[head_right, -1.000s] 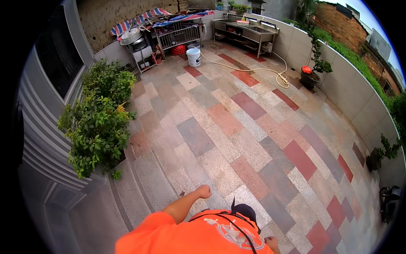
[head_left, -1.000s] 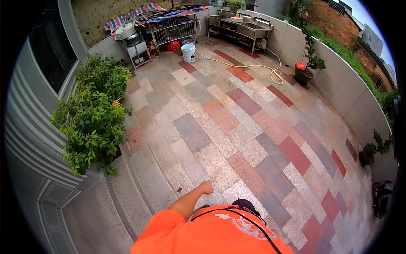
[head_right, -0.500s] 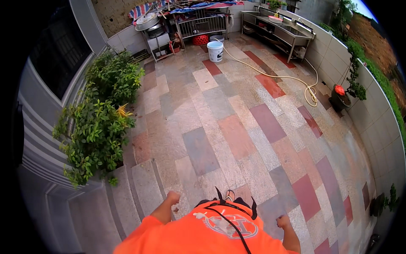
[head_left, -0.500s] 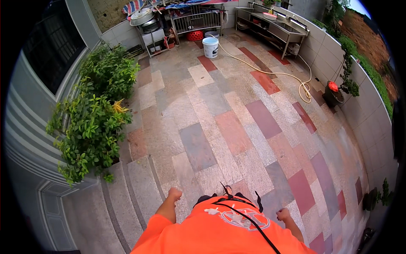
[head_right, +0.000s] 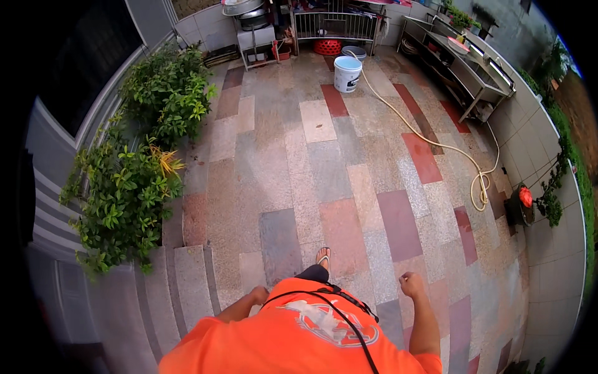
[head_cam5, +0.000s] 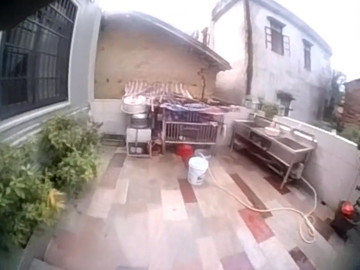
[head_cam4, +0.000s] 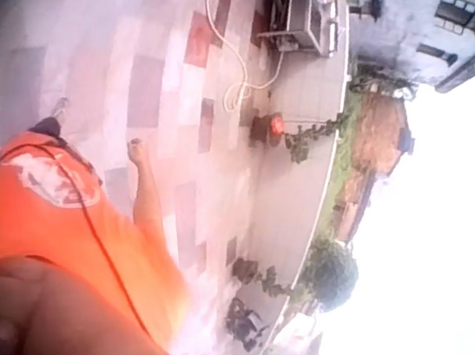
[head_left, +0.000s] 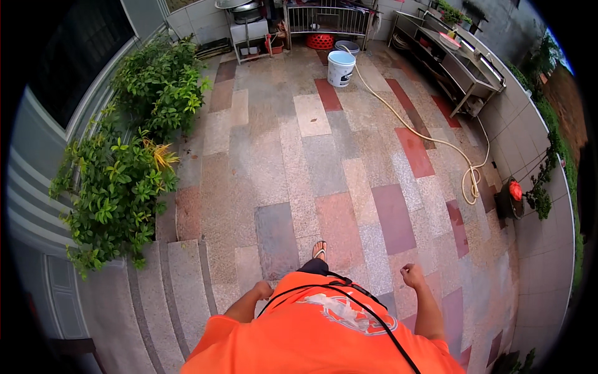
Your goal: The person picks up dry leaves from a tiled outdoor patio by hand and puts them in a white bucket, then uses a broom to sweep water and debris across the floor.
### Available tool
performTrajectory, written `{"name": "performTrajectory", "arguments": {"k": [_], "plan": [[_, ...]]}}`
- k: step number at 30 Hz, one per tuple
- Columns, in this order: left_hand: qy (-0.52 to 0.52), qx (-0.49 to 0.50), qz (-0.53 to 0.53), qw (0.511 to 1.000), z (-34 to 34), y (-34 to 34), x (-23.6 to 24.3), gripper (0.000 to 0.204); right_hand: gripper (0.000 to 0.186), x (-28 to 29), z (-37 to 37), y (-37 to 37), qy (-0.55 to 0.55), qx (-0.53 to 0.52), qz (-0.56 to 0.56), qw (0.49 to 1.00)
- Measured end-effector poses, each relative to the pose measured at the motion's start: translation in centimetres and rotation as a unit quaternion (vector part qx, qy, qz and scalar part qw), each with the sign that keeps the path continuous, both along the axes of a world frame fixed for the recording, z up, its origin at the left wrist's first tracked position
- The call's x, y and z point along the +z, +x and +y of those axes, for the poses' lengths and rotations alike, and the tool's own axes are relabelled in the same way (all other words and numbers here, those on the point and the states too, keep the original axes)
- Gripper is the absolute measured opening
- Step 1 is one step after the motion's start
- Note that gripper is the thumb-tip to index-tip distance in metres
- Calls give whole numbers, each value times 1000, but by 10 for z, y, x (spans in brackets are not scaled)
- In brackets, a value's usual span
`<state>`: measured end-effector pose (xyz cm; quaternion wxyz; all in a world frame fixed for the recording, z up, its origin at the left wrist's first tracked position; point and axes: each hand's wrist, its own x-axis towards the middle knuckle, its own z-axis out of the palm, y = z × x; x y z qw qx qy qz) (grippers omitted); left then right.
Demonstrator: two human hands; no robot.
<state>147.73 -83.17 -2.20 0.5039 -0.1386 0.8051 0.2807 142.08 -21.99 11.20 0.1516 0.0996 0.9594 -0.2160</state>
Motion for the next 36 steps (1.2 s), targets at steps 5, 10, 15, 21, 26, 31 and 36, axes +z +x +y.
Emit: {"name": "performTrajectory", "arguments": {"k": [5,10,15,21,26,31,36], "plan": [[-111,-219,237,940,-6,-228,6,40,27,-11,14,-80,-45,30,-56,997],[-45,-48,295,953,113,-471,65,30,27,-1,57,-127,-89,-170,-154,969],[47,49,396,916,187,-608,63,27,28,-36,108,-194,-64,-38,-151,986],[-105,-73,206,970,169,-628,12,33,29,-33,150,-419,-103,-74,-200,972],[-80,-18,64,995,195,-697,22,31,30,-28,241,-628,26,64,-61,996],[24,292,118,949,233,-792,10,28,25,13,259,-855,26,60,11,998],[-55,172,135,974,184,-895,-41,29,26,23,195,-1050,-5,79,29,996]]}}
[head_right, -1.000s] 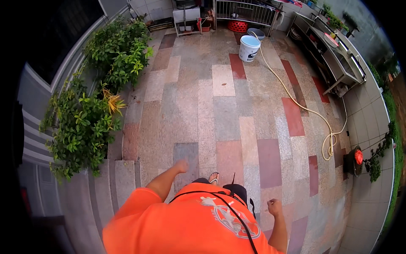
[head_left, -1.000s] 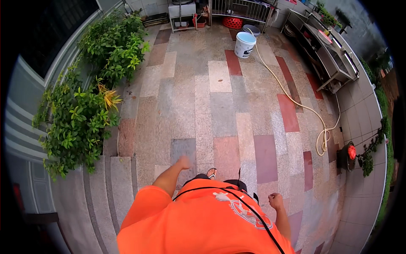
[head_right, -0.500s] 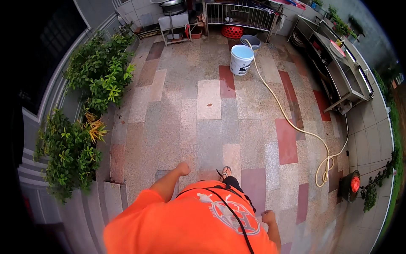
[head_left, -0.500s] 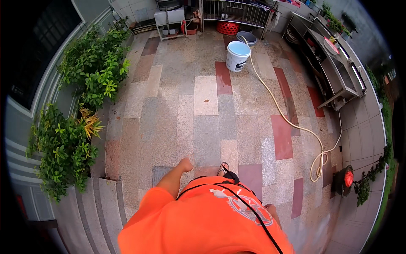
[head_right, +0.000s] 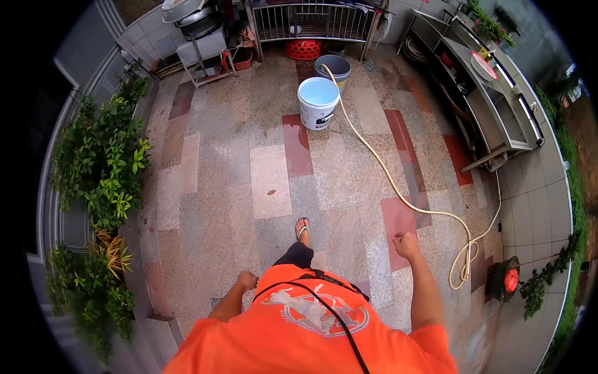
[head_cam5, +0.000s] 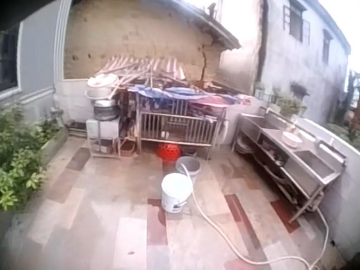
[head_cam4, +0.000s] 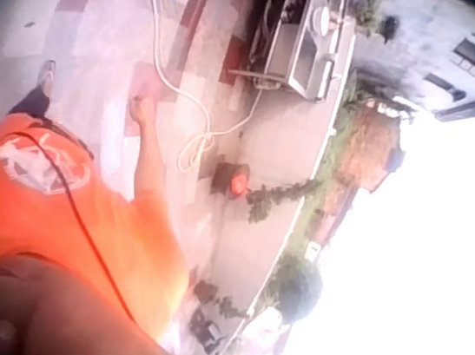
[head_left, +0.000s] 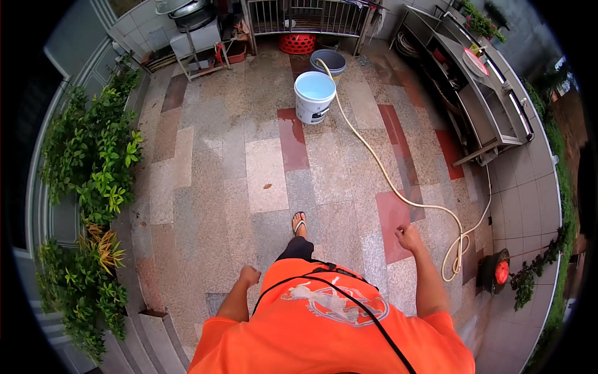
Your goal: The person picks up dry leaves from a tiled outdoor patio by hand and puts them in a white bucket, then uses a broom to sweep water and debris across the floor.
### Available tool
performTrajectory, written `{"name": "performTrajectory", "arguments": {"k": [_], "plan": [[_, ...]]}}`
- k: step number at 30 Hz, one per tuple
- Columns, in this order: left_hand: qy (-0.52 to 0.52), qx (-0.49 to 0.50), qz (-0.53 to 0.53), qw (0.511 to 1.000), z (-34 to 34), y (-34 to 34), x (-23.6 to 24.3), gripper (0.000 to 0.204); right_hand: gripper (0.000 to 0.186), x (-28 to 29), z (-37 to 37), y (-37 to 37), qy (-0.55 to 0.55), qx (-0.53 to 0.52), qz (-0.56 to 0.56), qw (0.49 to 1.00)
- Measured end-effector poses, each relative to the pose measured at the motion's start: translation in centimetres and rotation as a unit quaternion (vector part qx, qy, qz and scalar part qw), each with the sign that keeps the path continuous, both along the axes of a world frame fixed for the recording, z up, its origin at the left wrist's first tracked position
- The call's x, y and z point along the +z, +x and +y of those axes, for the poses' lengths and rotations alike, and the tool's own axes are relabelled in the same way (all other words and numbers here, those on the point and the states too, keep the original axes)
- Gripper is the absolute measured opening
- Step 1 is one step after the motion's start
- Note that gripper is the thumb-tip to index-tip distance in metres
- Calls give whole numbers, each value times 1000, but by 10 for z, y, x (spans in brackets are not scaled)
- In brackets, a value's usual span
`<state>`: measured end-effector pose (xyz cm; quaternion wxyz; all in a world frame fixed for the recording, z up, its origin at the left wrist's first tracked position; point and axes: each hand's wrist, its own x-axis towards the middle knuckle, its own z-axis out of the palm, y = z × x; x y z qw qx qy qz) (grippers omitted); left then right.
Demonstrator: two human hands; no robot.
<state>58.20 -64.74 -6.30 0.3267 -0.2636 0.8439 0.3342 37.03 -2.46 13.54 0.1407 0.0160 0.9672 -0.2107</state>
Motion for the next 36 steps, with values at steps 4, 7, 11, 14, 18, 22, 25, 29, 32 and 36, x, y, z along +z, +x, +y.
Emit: {"name": "performTrajectory", "arguments": {"k": [4,7,11,14,18,22,25,29,32,36], "plan": [[54,18,-54,997,55,-142,11,28,26,29,12,-84,38,35,-17,999],[33,-20,-22,999,31,-238,18,25,28,68,-19,-167,18,57,-18,998],[5,18,152,988,39,-386,36,23,26,100,-19,-273,5,35,24,999],[44,102,232,966,46,-479,45,23,24,105,-11,-362,-22,39,14,999],[78,176,206,959,74,-539,48,23,24,116,-1,-506,-22,86,53,995],[64,189,-39,979,101,-535,38,23,26,151,-14,-654,-90,107,70,988],[63,155,-91,982,111,-534,33,23,27,212,-56,-762,-223,81,14,971],[87,88,47,991,103,-539,19,18,34,287,-118,-910,-351,44,13,935],[171,285,10,943,156,-603,32,11,41,336,-149,-1013,-316,44,87,944],[249,397,-21,883,122,-636,23,12,52,390,-213,-1150,-322,40,156,933]]}}
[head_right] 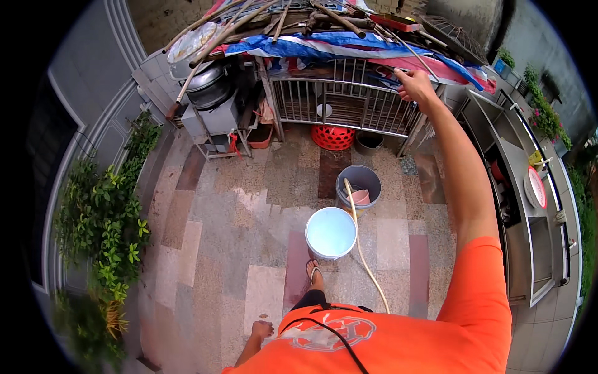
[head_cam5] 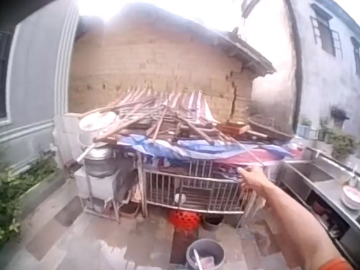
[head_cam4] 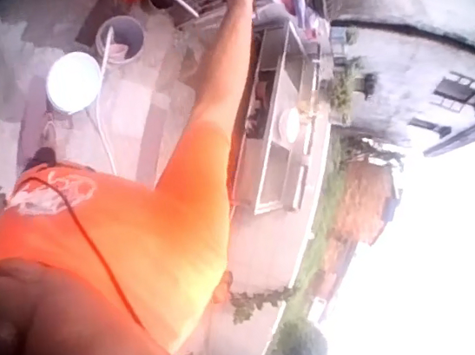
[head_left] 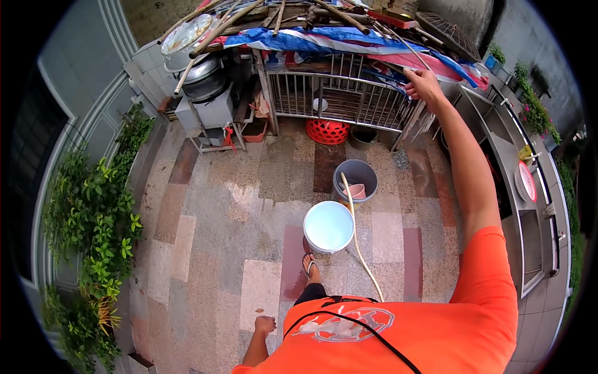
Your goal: The person picks up dry leaves from a tiled outdoor patio by hand and puts them in a white bucket, then uses a broom to sweep water and debris across the floor.
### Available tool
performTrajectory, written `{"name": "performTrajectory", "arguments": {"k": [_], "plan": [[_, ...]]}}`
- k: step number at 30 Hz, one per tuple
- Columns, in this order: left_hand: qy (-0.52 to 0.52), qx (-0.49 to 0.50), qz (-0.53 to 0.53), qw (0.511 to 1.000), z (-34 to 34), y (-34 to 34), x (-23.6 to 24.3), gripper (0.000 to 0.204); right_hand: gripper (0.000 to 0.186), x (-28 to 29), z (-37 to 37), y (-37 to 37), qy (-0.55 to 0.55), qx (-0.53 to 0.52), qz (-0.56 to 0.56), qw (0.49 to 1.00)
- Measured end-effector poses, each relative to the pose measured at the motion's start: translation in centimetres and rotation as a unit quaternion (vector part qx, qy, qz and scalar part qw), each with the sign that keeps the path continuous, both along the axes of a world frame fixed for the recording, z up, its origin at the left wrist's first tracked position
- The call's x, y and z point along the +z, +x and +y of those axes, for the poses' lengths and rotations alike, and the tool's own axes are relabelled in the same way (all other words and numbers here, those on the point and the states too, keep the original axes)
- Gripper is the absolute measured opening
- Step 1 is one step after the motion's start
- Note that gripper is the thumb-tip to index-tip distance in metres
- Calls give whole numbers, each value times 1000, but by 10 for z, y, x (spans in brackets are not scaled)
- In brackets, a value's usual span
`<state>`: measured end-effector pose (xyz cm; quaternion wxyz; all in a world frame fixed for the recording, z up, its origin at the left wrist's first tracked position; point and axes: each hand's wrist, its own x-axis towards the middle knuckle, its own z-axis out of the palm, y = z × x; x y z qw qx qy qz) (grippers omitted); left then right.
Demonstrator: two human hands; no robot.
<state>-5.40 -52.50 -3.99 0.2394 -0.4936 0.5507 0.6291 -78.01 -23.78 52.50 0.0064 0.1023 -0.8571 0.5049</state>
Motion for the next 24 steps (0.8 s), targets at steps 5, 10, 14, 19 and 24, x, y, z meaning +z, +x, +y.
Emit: {"name": "performTrajectory", "arguments": {"k": [5,10,14,19,24], "plan": [[-109,-344,81,929,-33,-54,-11,14,72,51,-54,-124,-23,-98,8,995],[-93,-147,75,982,-52,-132,22,12,77,57,-99,-206,-7,-120,-12,993],[-67,180,19,981,-68,-181,45,15,77,45,-134,-242,-79,-48,-97,991],[-71,242,18,968,-65,-209,59,13,29,43,-164,-267,-70,5,-119,990],[-32,202,-45,978,-50,-200,57,10,22,116,-171,-238,-47,-44,48,997]]}}
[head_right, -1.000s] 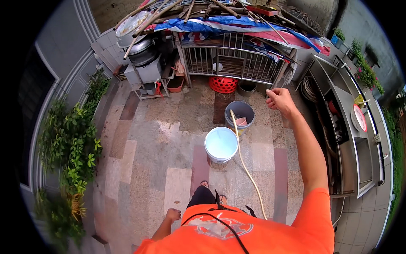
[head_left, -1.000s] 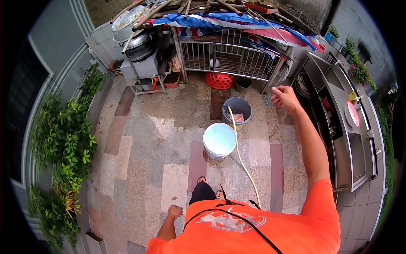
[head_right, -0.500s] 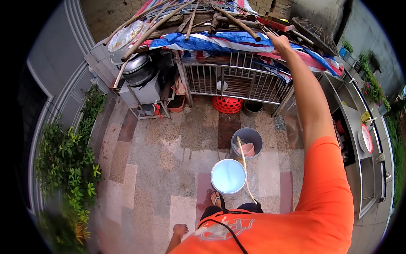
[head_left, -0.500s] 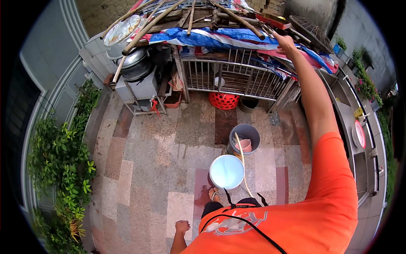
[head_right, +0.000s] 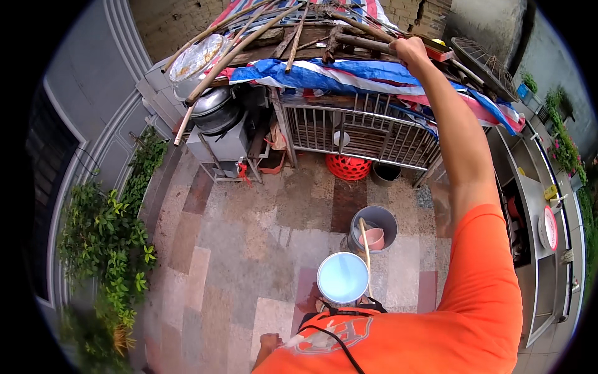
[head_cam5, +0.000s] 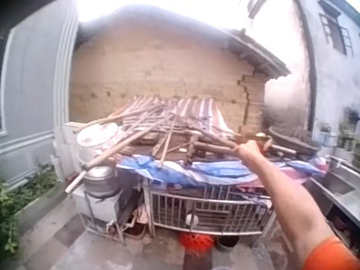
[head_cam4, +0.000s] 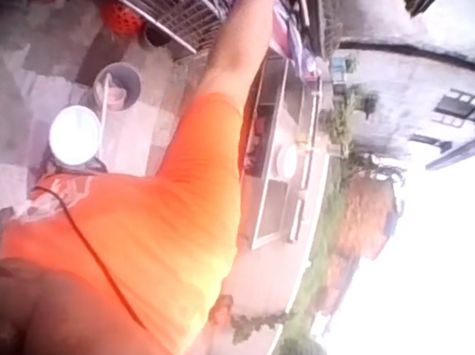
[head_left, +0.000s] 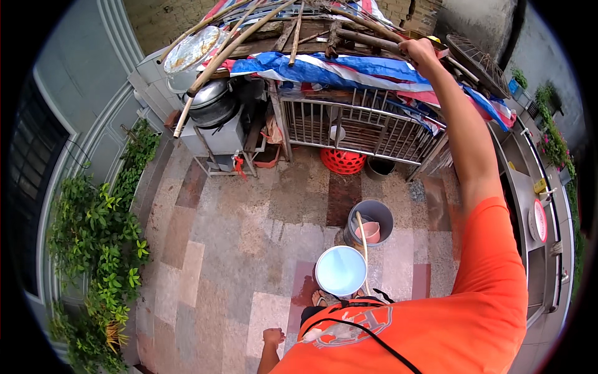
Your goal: The person picks up dry leaves from a tiled outdoor patio by hand and puts them in a white bucket, then uses a broom to sweep water and debris across the floor.
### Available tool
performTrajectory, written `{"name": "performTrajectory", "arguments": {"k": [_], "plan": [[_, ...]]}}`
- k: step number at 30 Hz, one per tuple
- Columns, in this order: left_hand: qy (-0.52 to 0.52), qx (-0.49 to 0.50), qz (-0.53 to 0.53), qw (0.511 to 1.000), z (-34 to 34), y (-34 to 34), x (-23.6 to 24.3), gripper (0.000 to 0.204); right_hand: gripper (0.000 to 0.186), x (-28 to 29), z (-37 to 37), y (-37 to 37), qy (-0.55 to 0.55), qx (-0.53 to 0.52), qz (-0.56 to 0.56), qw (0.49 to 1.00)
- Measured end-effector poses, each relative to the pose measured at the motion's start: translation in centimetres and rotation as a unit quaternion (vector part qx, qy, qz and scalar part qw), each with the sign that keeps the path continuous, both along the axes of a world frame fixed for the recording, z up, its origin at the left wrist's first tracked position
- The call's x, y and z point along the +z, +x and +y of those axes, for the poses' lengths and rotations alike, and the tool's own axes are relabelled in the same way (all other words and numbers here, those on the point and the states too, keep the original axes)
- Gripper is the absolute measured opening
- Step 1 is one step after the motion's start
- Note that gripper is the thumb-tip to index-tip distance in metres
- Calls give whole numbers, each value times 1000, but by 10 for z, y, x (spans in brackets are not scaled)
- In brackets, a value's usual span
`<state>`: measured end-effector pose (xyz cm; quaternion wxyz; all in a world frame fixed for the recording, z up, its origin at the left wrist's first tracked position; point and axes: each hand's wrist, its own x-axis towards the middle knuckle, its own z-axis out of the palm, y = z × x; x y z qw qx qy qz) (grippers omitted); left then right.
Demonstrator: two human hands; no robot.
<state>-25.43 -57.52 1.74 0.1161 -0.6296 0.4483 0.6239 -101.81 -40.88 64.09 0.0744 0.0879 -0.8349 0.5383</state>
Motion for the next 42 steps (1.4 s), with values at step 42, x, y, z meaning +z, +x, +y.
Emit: {"name": "performTrajectory", "arguments": {"k": [42], "plan": [[286,-384,514,711,445,-424,239,42,87,-340,587,460,220,108,-349,904]]}}
